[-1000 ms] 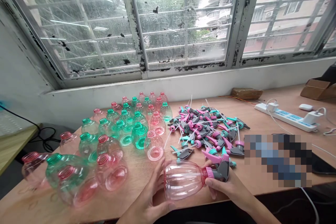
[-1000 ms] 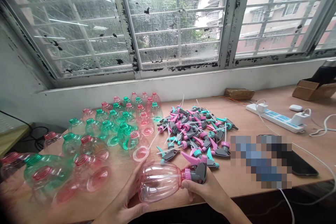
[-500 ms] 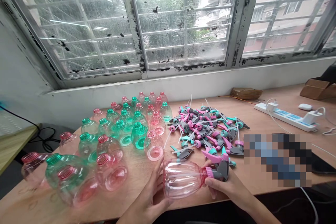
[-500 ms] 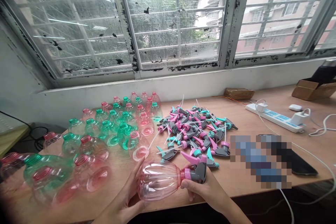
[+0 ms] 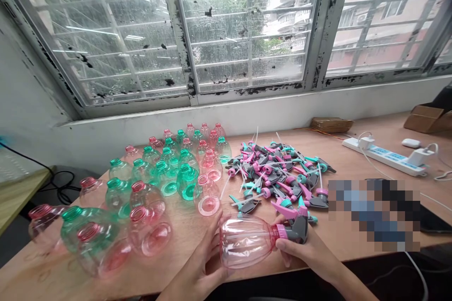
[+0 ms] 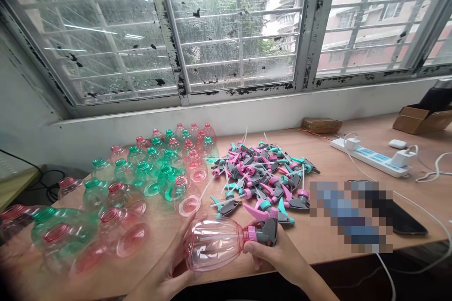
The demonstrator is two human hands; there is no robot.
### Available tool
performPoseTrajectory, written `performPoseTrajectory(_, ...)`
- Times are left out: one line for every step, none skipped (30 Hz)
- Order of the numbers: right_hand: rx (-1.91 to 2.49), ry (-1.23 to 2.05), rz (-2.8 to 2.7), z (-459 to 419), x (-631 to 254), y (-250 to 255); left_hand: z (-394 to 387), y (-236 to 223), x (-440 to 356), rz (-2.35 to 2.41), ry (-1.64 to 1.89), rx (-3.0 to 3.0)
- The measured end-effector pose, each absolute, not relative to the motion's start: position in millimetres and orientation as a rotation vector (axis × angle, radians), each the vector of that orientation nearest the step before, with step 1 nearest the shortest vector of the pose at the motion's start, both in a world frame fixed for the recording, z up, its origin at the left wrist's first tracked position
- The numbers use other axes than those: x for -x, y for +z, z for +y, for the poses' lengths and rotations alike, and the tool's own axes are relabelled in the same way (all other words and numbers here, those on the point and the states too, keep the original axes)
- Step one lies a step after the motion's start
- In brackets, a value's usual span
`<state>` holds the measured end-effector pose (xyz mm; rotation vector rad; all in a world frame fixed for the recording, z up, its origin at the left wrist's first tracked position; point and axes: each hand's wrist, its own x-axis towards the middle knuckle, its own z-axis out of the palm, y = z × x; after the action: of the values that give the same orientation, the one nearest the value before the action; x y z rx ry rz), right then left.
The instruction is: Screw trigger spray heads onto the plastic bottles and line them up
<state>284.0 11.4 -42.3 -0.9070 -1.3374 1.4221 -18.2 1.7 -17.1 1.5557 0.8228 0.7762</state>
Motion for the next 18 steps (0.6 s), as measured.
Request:
performPoseTrajectory(0.908, 1.420, -1.341, 11.4, -284.1, -42.9, 1.6, -18.0, 18.8, 0.816, 0.774, -1.554)
performPoseTrajectory(0.910, 1.419, -1.340, 11.4, -284.1, -43.3, 1.4, -18.4, 19.3, 0.813, 0.768, -1.549)
performPoseTrajectory(0.914, 1.418, -1.337, 11.4, -284.1, -43.6, 1.3, -18.2, 19.7, 0.809, 0.758, -1.546)
performPoseTrajectory(0.921, 1.418, -1.331, 11.3, -284.1, -43.8, 1.1, -17.5, 19.9, 0.809, 0.753, -1.542)
performPoseTrajectory(0.927, 1.420, -1.324, 11.2, -284.2, -43.8, 1.0, -16.4, 20.0, 0.809, 0.749, -1.537)
performPoseTrajectory(0.933, 1.422, -1.316, 11.1, -284.3, -43.8, 1.0, -15.1, 20.0, 0.808, 0.746, -1.530)
performPoseTrajectory(0.936, 1.423, -1.312, 11.1, -284.3, -43.7, 1.0, -13.9, 19.8, 0.805, 0.744, -1.520)
performPoseTrajectory(0.935, 1.425, -1.311, 11.1, -284.3, -43.6, 1.1, -12.8, 19.6, 0.802, 0.740, -1.511)
performPoseTrajectory(0.929, 1.426, -1.313, 11.1, -284.3, -43.4, 1.2, -12.0, 19.3, 0.796, 0.735, -1.505)
performPoseTrajectory(0.921, 1.427, -1.316, 11.2, -284.3, -43.3, 1.3, -11.6, 18.9, 0.790, 0.731, -1.502)
performPoseTrajectory(0.913, 1.428, -1.320, 11.3, -284.2, -43.1, 1.4, -11.5, 18.6, 0.785, 0.725, -1.505)
performPoseTrajectory(0.908, 1.428, -1.324, 11.5, -284.2, -42.9, 1.6, -11.9, 18.2, 0.784, 0.726, -1.511)
performPoseTrajectory(0.906, 1.427, -1.324, 11.6, -284.1, -42.7, 1.8, -12.5, 18.0, 0.785, 0.731, -1.520)
performPoseTrajectory(0.906, 1.426, -1.322, 11.6, -284.0, -42.5, 2.1, -13.3, 17.7, 0.789, 0.739, -1.530)
performPoseTrajectory(0.908, 1.427, -1.319, 11.6, -284.0, -42.3, 2.4, -14.3, 17.5, 0.794, 0.748, -1.537)
performPoseTrajectory(0.910, 1.429, -1.317, 11.6, -284.0, -42.1, 2.8, -15.3, 17.4, 0.799, 0.756, -1.544)
performPoseTrajectory(0.911, 1.433, -1.316, 11.5, -284.0, -41.9, 3.2, -16.0, 17.3, 0.803, 0.761, -1.550)
performPoseTrajectory(0.912, 1.437, -1.315, 11.5, -284.1, -41.7, 3.5, -16.4, 17.1, 0.805, 0.762, -1.556)
